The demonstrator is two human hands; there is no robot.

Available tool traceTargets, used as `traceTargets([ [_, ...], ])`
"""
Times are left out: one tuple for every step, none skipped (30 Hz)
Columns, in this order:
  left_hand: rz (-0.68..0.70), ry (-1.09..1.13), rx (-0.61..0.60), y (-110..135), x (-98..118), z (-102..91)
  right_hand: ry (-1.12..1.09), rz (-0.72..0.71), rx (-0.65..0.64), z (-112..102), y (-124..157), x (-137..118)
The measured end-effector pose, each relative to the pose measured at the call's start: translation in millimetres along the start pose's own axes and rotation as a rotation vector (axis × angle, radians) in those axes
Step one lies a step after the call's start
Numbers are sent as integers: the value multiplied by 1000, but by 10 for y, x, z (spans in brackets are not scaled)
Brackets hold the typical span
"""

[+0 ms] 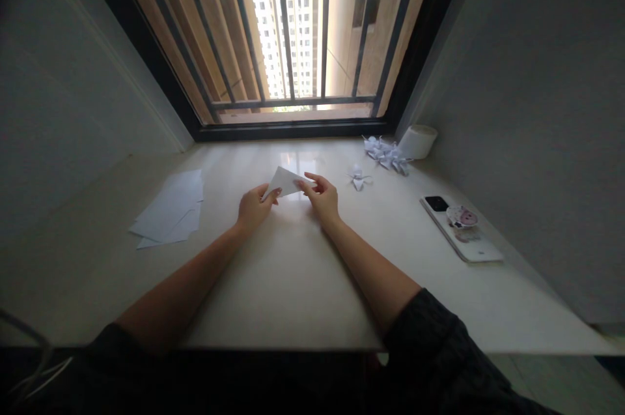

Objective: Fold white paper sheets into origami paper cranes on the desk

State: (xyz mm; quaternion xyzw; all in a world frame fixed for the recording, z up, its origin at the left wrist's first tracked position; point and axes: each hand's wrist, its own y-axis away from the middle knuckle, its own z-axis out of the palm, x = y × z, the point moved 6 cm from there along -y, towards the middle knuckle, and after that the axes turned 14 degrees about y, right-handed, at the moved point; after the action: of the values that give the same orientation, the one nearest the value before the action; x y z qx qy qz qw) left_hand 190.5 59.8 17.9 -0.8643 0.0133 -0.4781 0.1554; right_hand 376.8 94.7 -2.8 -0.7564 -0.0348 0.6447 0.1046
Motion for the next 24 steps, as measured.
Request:
traceTargets([
  [-11, 38, 0, -4, -7, 2, 0, 8, -5, 2, -4, 10],
  [-26, 100, 4, -11, -20, 4, -8, 22, -3, 0, -8, 24],
  [-43, 181, 18, -20, -38, 4, -24, 39, 6, -6, -11, 39],
  [-61, 271, 38, -31, -60, 2, -48, 57, 22, -15, -12, 52],
  [-79, 359, 63, -42, -84, 0, -81, 74, 43, -26, -12, 60],
  [-92, 433, 88, -51, -107, 0, -119, 88, 60, -33, -7, 63],
  [-100, 488, 108, -59, -125, 2, -162, 99, 66, -31, 0, 59],
  [-101, 526, 116, -65, -135, 10, -204, 105, 56, -18, 11, 46],
  [-93, 547, 110, -68, -134, 23, -244, 105, 31, 5, 26, 25],
  [-78, 559, 94, -70, -122, 39, -268, 102, -6, 38, 45, -1],
  [-56, 565, 71, -69, -101, 55, -274, 94, -49, 74, 67, -32],
  [-32, 571, 46, -67, -74, 69, -275, 85, -101, 117, 92, -62],
  [-11, 576, 27, -62, -47, 79, -269, 82, -151, 159, 119, -85],
  [3, 579, 17, -57, -22, 82, -259, 76, -187, 192, 145, -104],
  [9, 576, 13, -52, 0, 80, -243, 72, -214, 219, 166, -117],
  [9, 571, 15, -46, 18, 76, -222, 69, -233, 239, 184, -123],
  [4, 567, 20, -39, 31, 71, -198, 63, -248, 254, 196, -126],
  [-5, 567, 23, -32, 43, 69, -170, 54, -262, 268, 205, -128],
  [-15, 577, 29, -25, 50, 68, -142, 42, -279, 280, 210, -128],
  [-29, 596, 37, -17, 53, 69, -121, 27, -298, 292, 212, -128],
  [-43, 621, 51, -11, 50, 67, -108, 12, -314, 301, 212, -129],
  [-59, 648, 71, -9, 41, 63, -105, -3, -330, 310, 212, -131],
  [-77, 672, 97, -10, 26, 54, -109, -15, -344, 317, 212, -133],
  [-97, 693, 127, -16, 4, 38, -119, -23, -353, 322, 213, -135],
])
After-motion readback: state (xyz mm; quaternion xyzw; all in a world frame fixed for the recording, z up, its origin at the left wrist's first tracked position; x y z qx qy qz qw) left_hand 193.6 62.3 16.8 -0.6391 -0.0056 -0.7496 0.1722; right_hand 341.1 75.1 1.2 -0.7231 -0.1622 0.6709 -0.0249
